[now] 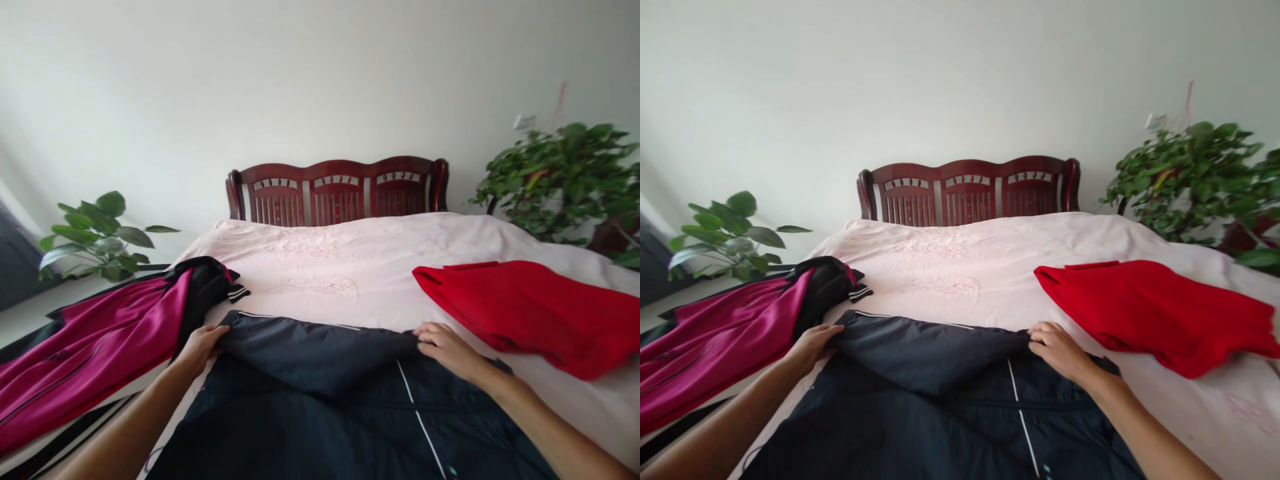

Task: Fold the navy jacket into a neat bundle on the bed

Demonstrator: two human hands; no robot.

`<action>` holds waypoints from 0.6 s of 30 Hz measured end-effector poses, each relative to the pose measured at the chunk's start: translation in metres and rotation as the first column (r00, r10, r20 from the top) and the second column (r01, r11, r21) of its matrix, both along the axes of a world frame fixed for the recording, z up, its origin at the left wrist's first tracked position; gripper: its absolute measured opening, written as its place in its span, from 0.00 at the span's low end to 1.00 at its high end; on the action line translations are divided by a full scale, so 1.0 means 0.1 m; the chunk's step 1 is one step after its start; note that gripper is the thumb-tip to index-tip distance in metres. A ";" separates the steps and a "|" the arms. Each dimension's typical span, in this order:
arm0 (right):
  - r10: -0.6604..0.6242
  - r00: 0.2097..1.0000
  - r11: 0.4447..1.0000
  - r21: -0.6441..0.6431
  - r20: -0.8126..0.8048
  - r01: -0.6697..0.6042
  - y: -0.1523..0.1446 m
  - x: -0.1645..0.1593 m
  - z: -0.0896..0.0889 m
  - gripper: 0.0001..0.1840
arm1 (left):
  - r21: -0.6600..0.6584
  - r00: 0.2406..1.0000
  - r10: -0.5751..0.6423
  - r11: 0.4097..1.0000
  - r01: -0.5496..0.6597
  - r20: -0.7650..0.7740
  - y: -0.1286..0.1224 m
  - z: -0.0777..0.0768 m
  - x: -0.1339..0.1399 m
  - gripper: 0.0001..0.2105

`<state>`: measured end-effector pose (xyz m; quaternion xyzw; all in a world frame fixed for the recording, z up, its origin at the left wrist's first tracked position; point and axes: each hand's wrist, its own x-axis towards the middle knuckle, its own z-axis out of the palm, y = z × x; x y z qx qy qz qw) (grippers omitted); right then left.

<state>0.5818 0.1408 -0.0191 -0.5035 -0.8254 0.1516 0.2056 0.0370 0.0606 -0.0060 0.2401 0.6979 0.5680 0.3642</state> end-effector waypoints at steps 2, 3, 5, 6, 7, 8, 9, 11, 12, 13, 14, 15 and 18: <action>-0.016 0.997 0.998 0.059 0.075 0.012 -0.04 -0.07 0.07 0.13 | -0.065 0.996 -0.027 0.998 0.021 -0.086 -0.02 0.02 -0.04 0.12; -0.035 0.994 0.994 0.104 0.108 0.023 -0.08 -0.12 0.11 0.13 | -0.087 0.992 -0.044 0.996 0.034 -0.122 -0.01 0.03 -0.05 0.13; -0.084 0.985 0.980 0.191 0.153 0.054 -0.16 -0.23 0.17 0.16 | -0.111 0.980 -0.084 0.992 0.065 -0.178 0.01 0.07 -0.07 0.15; -0.111 0.980 0.973 0.221 0.167 0.072 -0.20 -0.28 0.19 0.18 | -0.119 0.974 -0.108 0.989 0.086 -0.200 0.03 0.09 -0.06 0.16; -0.131 0.976 0.967 0.241 0.176 0.087 -0.23 -0.32 0.20 0.19 | -0.126 0.966 -0.135 0.986 0.109 -0.220 0.05 0.12 -0.06 0.17; -0.139 0.974 0.965 0.246 0.180 0.092 -0.24 -0.34 0.19 0.20 | -0.133 0.957 -0.164 0.982 0.135 -0.238 0.07 0.14 -0.05 0.18; -0.132 0.975 0.968 0.235 0.177 0.089 -0.24 -0.36 0.18 0.21 | -0.139 0.948 -0.192 0.977 0.160 -0.256 0.08 0.17 -0.04 0.19; -0.105 0.986 0.980 0.183 0.131 0.080 -0.19 -0.33 0.12 0.22 | -0.142 0.928 -0.232 0.970 0.198 -0.292 0.09 0.21 -0.03 0.21; -0.095 0.991 0.985 0.150 0.094 0.081 -0.15 -0.31 0.08 0.22 | -0.141 0.918 -0.244 0.968 0.209 -0.311 0.08 0.22 -0.03 0.21; -0.092 0.994 0.989 0.118 0.055 0.085 -0.12 -0.28 0.05 0.21 | -0.142 0.909 -0.251 0.966 0.215 -0.332 0.06 0.23 -0.04 0.21; -0.094 0.995 0.992 0.092 0.024 0.092 -0.08 -0.24 0.01 0.20 | -0.147 0.899 -0.254 0.966 0.214 -0.356 0.02 0.21 -0.04 0.22; -0.094 0.996 0.993 0.077 0.003 0.094 -0.06 -0.22 -0.02 0.19 | -0.157 0.887 -0.254 0.965 0.208 -0.386 -0.02 0.18 -0.05 0.22; -0.068 0.998 0.992 0.105 0.001 0.068 -0.04 -0.19 -0.10 0.17 | -0.214 0.824 -0.251 0.963 0.162 -0.507 -0.16 0.01 -0.08 0.23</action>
